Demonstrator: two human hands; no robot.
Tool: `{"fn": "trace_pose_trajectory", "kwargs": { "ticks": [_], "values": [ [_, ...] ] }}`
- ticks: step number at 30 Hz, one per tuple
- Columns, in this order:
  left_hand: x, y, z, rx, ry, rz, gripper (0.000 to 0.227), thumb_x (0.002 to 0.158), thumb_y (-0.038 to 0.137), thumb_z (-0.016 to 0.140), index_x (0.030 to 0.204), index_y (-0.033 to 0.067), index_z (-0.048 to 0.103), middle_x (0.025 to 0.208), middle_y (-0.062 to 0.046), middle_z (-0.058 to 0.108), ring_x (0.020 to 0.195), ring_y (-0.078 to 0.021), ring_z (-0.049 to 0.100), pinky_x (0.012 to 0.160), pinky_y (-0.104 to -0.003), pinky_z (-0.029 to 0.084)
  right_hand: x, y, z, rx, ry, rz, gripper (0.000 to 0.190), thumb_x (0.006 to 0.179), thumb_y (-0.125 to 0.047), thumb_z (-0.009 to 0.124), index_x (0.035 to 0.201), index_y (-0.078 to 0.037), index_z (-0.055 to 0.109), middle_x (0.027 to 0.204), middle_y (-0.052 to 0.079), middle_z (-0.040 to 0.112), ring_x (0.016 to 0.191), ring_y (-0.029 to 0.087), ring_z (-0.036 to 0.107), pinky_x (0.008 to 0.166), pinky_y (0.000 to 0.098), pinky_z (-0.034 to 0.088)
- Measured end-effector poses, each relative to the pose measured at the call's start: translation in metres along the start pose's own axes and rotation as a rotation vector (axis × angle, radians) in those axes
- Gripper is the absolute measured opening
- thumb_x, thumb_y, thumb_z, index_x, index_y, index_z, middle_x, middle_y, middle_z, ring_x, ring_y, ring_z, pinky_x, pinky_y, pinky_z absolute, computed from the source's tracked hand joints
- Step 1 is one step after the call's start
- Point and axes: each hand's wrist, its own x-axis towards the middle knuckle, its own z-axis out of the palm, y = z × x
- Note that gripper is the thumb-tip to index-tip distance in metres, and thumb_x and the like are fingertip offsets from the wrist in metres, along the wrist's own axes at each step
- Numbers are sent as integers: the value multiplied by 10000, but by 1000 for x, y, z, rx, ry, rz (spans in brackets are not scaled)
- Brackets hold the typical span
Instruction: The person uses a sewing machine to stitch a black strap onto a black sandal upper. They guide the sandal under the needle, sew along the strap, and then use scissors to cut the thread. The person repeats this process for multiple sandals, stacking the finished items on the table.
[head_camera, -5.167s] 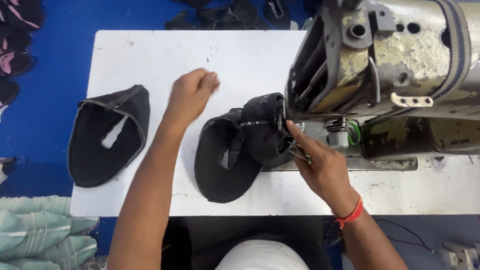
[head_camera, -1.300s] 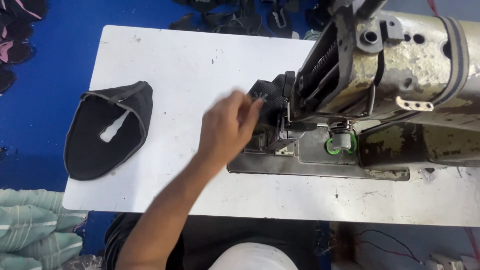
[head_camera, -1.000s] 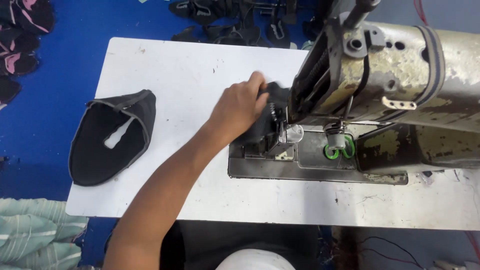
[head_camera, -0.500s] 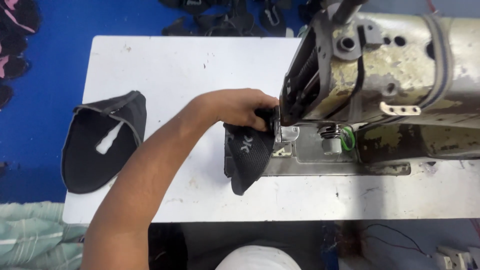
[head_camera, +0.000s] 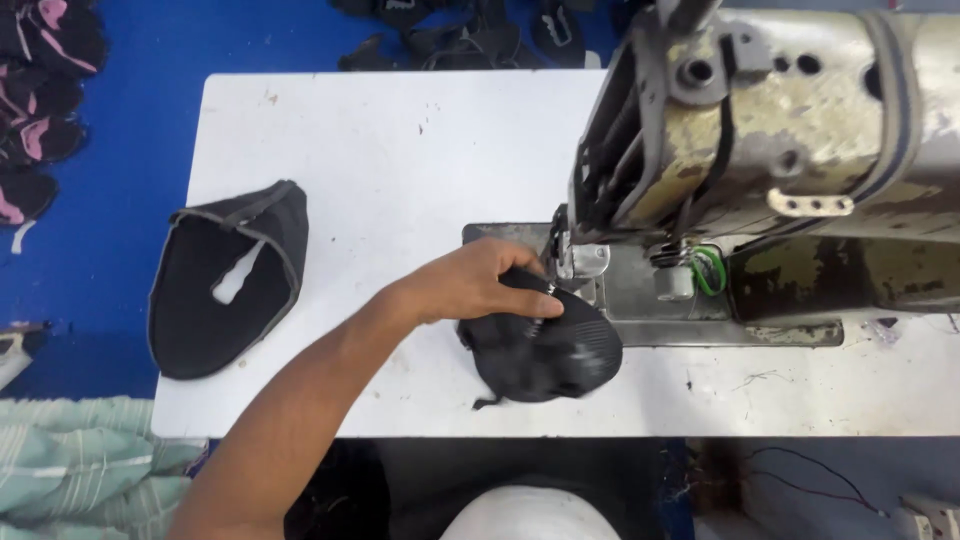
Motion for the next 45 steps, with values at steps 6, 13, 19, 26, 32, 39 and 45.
{"fn": "trace_pose_trajectory", "kwargs": {
  "ticks": [6,13,19,26,32,39,45],
  "values": [
    [-37,27,24,-349,-31,-194,506,802,427,883,918,-52,764,668,-101,595,561,-192,540,481,-300,391,81,-64,116,-56,-65,6,441,822,-173,734,1257,-113,698,1092,200,764,728,167,691,614,270,551],
    [-47,38,40,-686,296,-25,326,796,339,855,905,53,741,767,-61,750,664,-116,704,610,-279,576,139,-135,217,-377,-148,-646,291,790,-86,834,1063,-107,737,1080,144,768,557,97,591,521,258,453],
    [-57,39,57,-220,534,176,343,869,358,821,934,46,693,814,-44,712,719,-150,700,627,-310,564,119,-129,228,18,-153,10,154,888,79,649,1006,-15,681,909,71,790,803,132,796,666,211,589],
    [-54,24,67,-242,511,278,270,909,269,753,1039,40,693,880,-49,710,784,-148,715,655,-322,570,124,-125,230,142,-138,303,70,930,-37,715,910,20,749,702,28,746,633,41,622,577,206,503],
    [-56,23,70,-405,487,304,210,1049,234,612,1039,36,680,814,-10,660,672,-97,628,594,-284,487,131,-128,231,37,-158,474,149,931,-119,731,888,0,811,546,31,562,541,40,407,479,235,319],
    [-56,24,70,-443,449,317,228,1014,265,675,934,51,685,751,7,631,646,-59,570,562,-251,450,138,-131,231,79,-163,498,152,920,-143,727,908,-18,811,574,-10,633,538,18,460,468,219,359],
    [-49,21,68,-389,474,196,253,976,289,691,889,52,708,694,4,651,558,-58,555,489,-238,403,142,-126,227,360,-208,578,145,945,-81,683,983,32,767,761,41,771,712,65,704,646,224,553]
  ]
}}
